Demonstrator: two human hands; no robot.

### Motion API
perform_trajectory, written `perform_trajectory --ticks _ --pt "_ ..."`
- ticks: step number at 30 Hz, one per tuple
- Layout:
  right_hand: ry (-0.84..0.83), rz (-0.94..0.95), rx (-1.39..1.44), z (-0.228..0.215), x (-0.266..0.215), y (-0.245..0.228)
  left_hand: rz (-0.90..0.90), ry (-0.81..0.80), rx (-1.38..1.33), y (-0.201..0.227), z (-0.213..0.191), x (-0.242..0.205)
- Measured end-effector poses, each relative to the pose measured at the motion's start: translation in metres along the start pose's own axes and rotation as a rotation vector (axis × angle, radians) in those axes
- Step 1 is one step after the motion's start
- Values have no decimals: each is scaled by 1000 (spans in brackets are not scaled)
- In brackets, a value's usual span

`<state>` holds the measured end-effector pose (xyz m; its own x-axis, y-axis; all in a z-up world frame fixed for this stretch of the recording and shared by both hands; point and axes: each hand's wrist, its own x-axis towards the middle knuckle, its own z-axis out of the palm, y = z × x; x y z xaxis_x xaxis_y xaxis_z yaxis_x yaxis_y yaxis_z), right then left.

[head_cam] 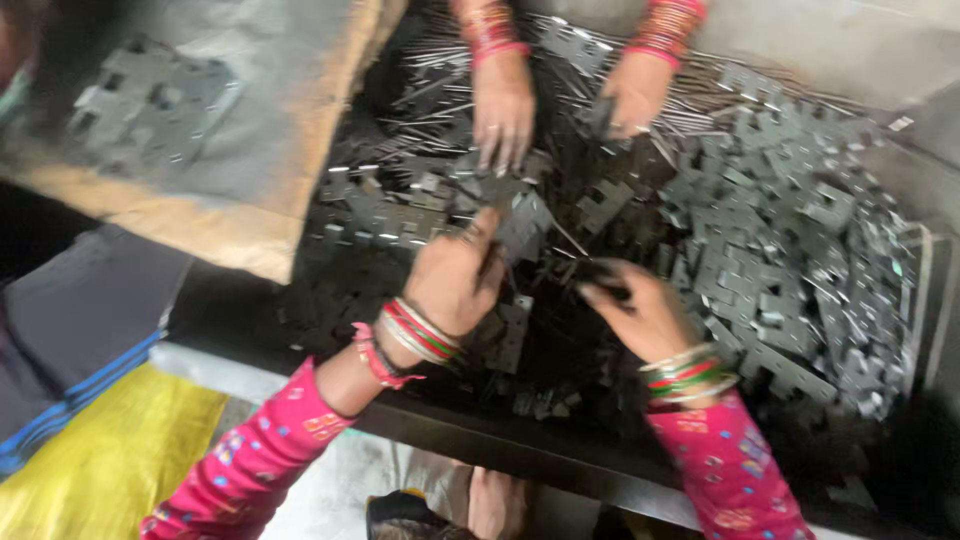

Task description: The person inserts metal rods into small metal plates and places the assembled units into a bin. They work alongside another person at a shared workstation, continuously handling the metal components by hand.

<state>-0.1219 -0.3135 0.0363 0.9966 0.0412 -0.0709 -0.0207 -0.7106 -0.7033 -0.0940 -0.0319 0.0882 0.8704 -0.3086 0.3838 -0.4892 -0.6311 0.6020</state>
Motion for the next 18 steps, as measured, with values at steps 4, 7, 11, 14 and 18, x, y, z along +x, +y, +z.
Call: perform_trajectory --ticks 4,7,11,14,18 --pt "66 -124 -570 -20 2 54 82 164 606 -29 -90 6" --pt "-31 -130 -675 -23 -5 93 -55 171 1006 -73 -153 29" --pt "-183 -87 -690 -20 -9 116 -312 125 1136 -118 -170 47" --pt "-204 -69 -730 -24 -4 102 -61 500 1125 -122 -150 36" --pt "-212 -128 -578 -43 -9 70 -44 407 909 -93 -100 17"
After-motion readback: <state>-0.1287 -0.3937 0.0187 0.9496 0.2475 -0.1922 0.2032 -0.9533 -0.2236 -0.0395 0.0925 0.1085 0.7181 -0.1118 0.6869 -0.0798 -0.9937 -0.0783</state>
